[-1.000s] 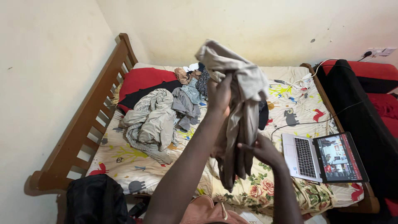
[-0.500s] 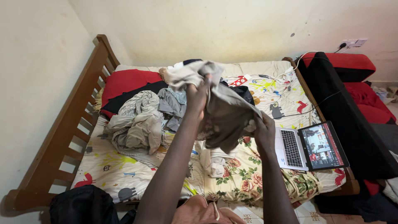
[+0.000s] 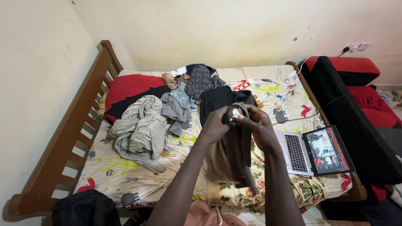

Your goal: The person picks up different pieces of clothing from a bed, folds them by hand, and places them in a stack on a shelf.

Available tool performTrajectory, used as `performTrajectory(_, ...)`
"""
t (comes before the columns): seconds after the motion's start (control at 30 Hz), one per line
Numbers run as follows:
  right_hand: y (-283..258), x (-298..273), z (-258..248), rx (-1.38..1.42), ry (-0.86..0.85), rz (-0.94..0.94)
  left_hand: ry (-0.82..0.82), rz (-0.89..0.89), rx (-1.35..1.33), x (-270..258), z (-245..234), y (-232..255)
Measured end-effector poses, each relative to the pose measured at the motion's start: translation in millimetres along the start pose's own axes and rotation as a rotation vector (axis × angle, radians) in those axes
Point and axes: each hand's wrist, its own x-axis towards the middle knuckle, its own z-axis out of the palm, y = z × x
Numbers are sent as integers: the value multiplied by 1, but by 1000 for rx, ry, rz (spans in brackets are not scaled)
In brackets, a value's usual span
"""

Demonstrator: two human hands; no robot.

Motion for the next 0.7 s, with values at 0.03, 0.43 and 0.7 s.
performTrajectory(0.03,-2,0,2,-71,12,-31,109,11,64,2,3,0)
performTrajectory(0.43,26,-14,-20,-619,63,100,489,-46,-282,20,1,14)
performTrajectory(0.7,20,0,-40,-337,245,-141,433,-99,-429,14,-29,27)
